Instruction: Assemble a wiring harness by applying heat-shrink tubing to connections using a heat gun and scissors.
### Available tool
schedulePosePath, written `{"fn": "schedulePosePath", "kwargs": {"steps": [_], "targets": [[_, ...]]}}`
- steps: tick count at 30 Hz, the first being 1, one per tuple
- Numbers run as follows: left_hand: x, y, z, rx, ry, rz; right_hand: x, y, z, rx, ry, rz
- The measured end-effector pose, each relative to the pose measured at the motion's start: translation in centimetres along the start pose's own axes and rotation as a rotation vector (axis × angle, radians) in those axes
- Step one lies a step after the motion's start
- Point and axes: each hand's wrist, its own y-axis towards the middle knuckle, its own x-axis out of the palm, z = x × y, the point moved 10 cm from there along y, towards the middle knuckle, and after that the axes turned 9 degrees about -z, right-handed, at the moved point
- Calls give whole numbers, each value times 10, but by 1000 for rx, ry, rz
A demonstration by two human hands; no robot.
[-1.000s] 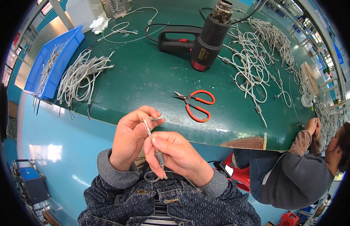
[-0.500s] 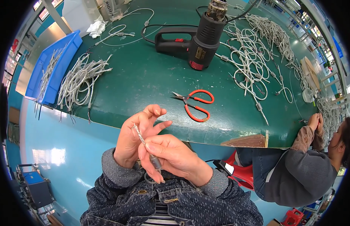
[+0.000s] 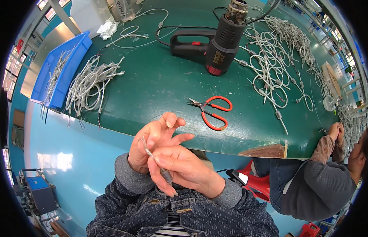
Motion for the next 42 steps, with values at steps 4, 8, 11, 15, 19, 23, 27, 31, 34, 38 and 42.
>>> {"fn": "schedulePosePath", "kwargs": {"steps": [4, 8, 11, 15, 19, 23, 27, 31, 34, 38, 42], "targets": [[-15, -4, 5, -10, 108, 163, -6, -2, -13, -44, -169, 144], [-21, -8, 15, 35, 262, 176, -13, -9, -23, -62, -343, 305], [-18, -10, 22, 65, 361, 140, -13, -9, -25, -70, -350, 285], [-19, -13, 32, 12, 478, 220, -18, -11, -28, -90, -416, 355], [1, -10, 57, 54, 903, 175, -23, -14, -30, -108, -477, 408], [7, -11, 65, 31, 1113, 240, -21, -17, -38, -89, -795, 489], [2, -11, 60, -44, 946, 279, -21, -18, -41, -107, -803, 485], [-9, -17, 46, -131, 590, 341, -20, -14, -34, -77, -668, 431], [-8, -17, 44, -157, 623, 293, -17, -12, -38, -107, -747, 441], [-2, -16, 44, -186, 648, 264, -18, -13, -38, -117, -738, 383], [2, -19, 42, -239, 492, 406, -23, -16, -38, -165, -660, 374]]}}
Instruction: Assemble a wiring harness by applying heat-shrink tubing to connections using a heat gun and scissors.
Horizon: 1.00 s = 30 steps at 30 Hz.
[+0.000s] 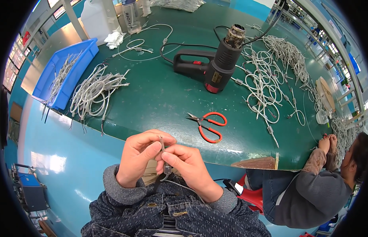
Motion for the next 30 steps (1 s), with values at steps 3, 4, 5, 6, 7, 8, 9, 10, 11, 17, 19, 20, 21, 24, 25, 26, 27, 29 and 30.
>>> {"fn": "schedulePosePath", "kwargs": {"steps": [3, 4, 5, 6, 7, 8, 9, 10, 11, 17, 19, 20, 21, 24, 25, 26, 27, 29, 30], "targets": [[-2, 0, -10, -44, -98, -13, 1, 0, -2, 11, -23, 18], [-3, 0, -14, -66, -147, -19, 1, 0, -3, 17, -34, 26], [-4, 0, -15, -68, -150, -18, 1, 0, -3, 20, -33, 28], [-4, -1, -16, -70, -180, -32, 1, 0, -3, 23, -52, 34], [-4, -1, -16, -71, -211, -45, 1, 0, -3, 26, -71, 40], [-4, 0, -17, -73, -242, -59, 1, 0, -3, 28, -90, 47], [-5, 1, -19, -75, -244, -57, 1, 1, -4, 32, -88, 46], [-5, 2, -19, -61, -260, -64, 0, 1, -5, 45, -111, 58], [-5, 2, -20, -49, -278, -71, -1, -1, -5, 60, -135, 70], [-4, 3, -25, -41, -310, -105, 1, -2, -4, 41, -178, 66], [-3, 4, -29, -49, -359, -123, 0, -3, -4, 36, -213, 66], [-1, 5, -30, -52, -384, -132, 0, -3, -5, 33, -231, 66], [3, 5, -29, -50, -387, -135, 0, -2, -5, 34, -236, 67], [6, 2, -34, -144, -234, -26, -7, -1, -11, -37, -62, 148], [7, 2, -35, -141, -239, -29, -9, -2, -12, -36, -69, 150], [5, 3, -31, -95, -174, -14, -12, -4, -12, -20, -173, 173], [3, 2, -27, -50, -109, 2, -15, -5, -13, -3, -277, 195], [-4, 0, -22, 2, -47, 30, -24, -5, -18, 17, -385, 203], [-7, -1, -18, 28, -15, 39, -26, -4, -45, -70, -801, 167]]}}
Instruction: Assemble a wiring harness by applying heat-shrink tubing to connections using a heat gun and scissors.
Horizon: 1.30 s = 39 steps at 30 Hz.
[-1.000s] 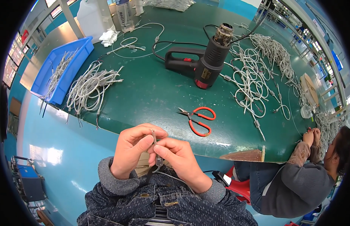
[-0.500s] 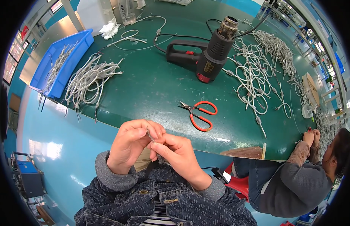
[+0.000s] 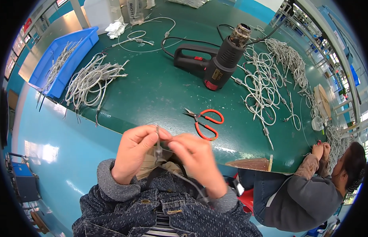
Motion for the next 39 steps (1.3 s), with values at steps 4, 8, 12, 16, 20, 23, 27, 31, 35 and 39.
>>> {"fn": "schedulePosePath", "kwargs": {"steps": [4, 8, 12, 16, 20, 23, 27, 31, 35, 39], "targets": [[-5, -3, 16, 52, 137, -4, -47, 0, -6, -98, -903, 186], [1, -10, 37, 115, 409, -23, -50, 8, 32, 112, -1159, 125], [9, -17, 59, 238, 661, -8, -53, 9, 43, 168, -1186, 45], [9, -18, 62, 246, 722, 2, -62, 4, 43, 259, -905, 49], [15, -19, 66, 329, 835, 0, -45, -3, 15, 16, -143, 69], [17, -21, 70, 377, 889, 9, -18, -4, -18, -53, 336, 34], [20, -22, 72, 403, 938, 30, -7, -6, -30, -82, 350, 63], [25, -22, 72, 423, 1006, 33, -7, -5, -32, -117, 262, 70], [25, -22, 72, 417, 997, 39, -5, -5, -31, -88, 256, 113], [21, -17, 65, 352, 941, 9, 2, 1, -19, -13, 504, 56]]}}
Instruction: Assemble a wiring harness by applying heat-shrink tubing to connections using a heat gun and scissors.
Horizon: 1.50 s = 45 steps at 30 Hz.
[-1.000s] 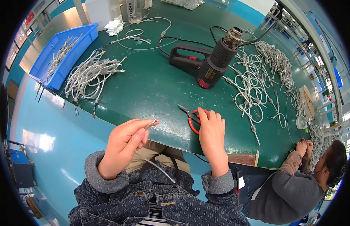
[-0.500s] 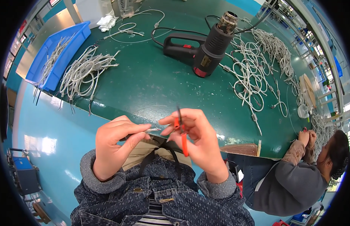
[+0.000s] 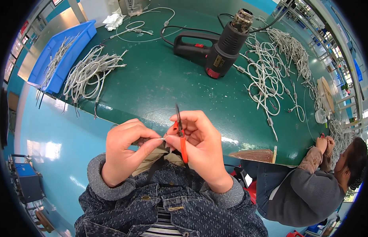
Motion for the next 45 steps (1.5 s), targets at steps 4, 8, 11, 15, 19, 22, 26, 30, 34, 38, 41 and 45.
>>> {"fn": "schedulePosePath", "kwargs": {"steps": [4, 8, 11, 15, 19, 22, 26, 30, 34, 38, 41, 45], "targets": [[4, 3, -9, -34, -60, -38, -5, 1, 12, 65, 106, 22], [7, 3, -13, -46, -66, -105, -7, 1, 17, 58, 119, 38], [4, 3, -19, -107, -206, -109, -18, 0, 15, 33, 115, 115], [-1, 0, -27, -107, -225, -133, -35, -4, 9, -35, 112, 225], [0, -2, -28, -120, -173, -183, -41, -6, 5, -78, 122, 277], [1, -2, -30, -128, -172, -208, -43, -7, 3, -90, 122, 288], [1, -1, -27, -112, -168, -217, -45, -8, 1, -100, 58, 304], [10, 1, -19, -112, -134, -177, -38, -11, -3, -115, -83, 327], [18, 9, -6, 24, -2, -60, -26, -13, -2, -125, -153, 292], [16, 7, 0, 51, 18, 6, -17, -13, 1, -97, -152, 233], [14, 7, -3, -3, -45, 16, -14, -11, 0, -84, -113, 205], [13, 2, -16, -90, -200, 30, -21, -8, -13, -126, -109, 227]]}}
